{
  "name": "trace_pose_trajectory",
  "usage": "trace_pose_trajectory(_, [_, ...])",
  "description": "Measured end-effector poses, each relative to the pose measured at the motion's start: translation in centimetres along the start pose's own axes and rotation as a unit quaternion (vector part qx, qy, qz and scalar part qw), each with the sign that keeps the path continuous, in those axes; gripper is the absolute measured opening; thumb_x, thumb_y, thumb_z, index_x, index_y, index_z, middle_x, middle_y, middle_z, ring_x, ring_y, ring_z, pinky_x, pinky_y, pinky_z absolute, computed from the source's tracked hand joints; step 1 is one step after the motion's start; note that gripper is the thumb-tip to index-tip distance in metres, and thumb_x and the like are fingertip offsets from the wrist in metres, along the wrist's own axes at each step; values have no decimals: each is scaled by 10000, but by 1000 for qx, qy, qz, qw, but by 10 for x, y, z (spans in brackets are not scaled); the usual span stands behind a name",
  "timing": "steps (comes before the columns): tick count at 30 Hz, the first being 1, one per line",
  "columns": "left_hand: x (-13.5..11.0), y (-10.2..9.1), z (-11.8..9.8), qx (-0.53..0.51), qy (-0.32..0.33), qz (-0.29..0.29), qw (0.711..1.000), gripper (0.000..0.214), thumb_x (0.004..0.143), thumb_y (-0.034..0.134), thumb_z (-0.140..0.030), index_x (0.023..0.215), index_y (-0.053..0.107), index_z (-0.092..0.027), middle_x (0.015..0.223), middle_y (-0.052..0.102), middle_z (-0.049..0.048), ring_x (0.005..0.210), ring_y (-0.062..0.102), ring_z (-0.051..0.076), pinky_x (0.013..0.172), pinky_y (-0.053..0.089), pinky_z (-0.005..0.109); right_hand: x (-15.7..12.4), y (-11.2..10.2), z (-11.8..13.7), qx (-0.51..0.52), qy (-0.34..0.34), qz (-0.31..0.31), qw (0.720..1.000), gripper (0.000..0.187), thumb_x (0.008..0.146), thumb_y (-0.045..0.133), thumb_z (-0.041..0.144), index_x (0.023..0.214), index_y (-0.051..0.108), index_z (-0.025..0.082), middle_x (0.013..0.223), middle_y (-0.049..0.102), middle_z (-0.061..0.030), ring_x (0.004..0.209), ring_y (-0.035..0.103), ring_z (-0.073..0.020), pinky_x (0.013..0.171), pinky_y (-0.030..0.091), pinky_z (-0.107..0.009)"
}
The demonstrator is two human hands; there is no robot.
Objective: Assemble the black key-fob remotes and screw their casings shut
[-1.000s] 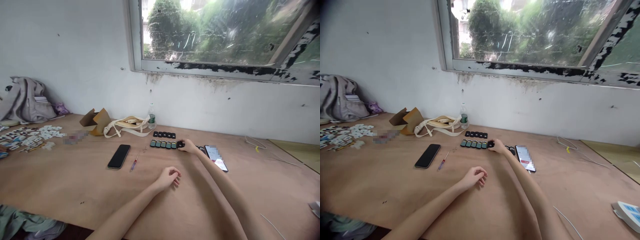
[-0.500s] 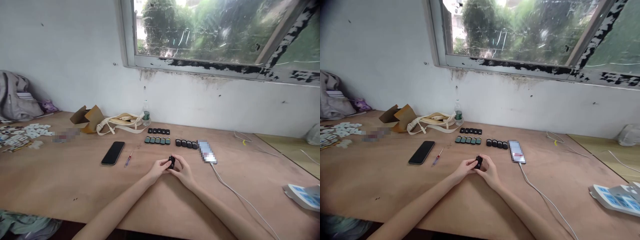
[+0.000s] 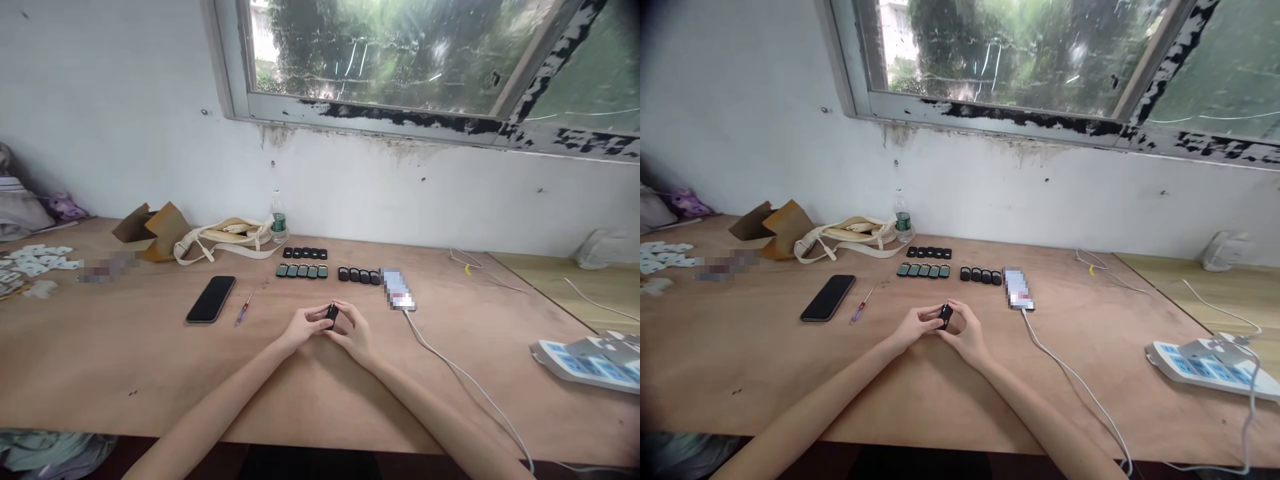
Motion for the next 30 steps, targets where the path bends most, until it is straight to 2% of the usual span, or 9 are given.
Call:
trace_pose_trajectory(5, [1,-3,2,9,5,16,1000,790,540,849,-420,1230,597,-129,1196,639,156,1164,561,337,941,501,439,-1,0,-6,2,4,4,1000,502,727,736,352,1194,565,278,1267,571,-71,1184,540,-251,1021,439,-436])
trace_pose_trajectory(12, [2,-4,7,55,45,82,994,641,655,790,-409,1212,612,-147,1200,643,116,1161,554,317,968,463,424,-2,4,-15,7,-26,-9,1000,502,735,734,340,1211,580,300,1273,560,-75,1190,532,-265,1032,432,-451])
trace_pose_trajectory(16, [2,-3,8,115,85,99,985,553,760,700,-414,1225,599,-131,1211,633,123,1147,563,310,976,452,432,-3,1,-15,71,22,18,997,493,731,736,345,1196,588,279,1262,579,-76,1178,550,-260,1018,456,-436])
trace_pose_trajectory(20, [2,-6,6,232,146,70,959,469,839,605,-338,1280,563,-183,1289,590,92,1202,534,280,1035,414,421,-1,-6,-16,182,101,27,978,443,775,693,364,1189,584,251,1192,641,-77,1096,615,-242,978,497,-428])
trace_pose_trajectory(24, [0,-9,7,338,189,19,922,431,832,584,-241,1263,573,-228,1260,615,52,1148,579,233,1013,447,368,1,-9,-13,172,100,36,979,312,750,708,385,1024,677,239,1067,688,-67,997,653,-243,927,525,-424])
trace_pose_trajectory(30, [0,-9,10,315,184,-25,931,303,794,615,-234,1086,679,-184,1099,692,68,999,647,222,868,539,338,0,-11,-9,150,101,1,984,226,726,721,411,827,675,214,888,687,-42,862,664,-222,797,550,-372])
Point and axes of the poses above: each hand's wrist, its own x-axis towards the middle knuckle, its own y-axis out of the palm, z = x × y, the point moved 1 cm from there along x, towards the middle knuckle
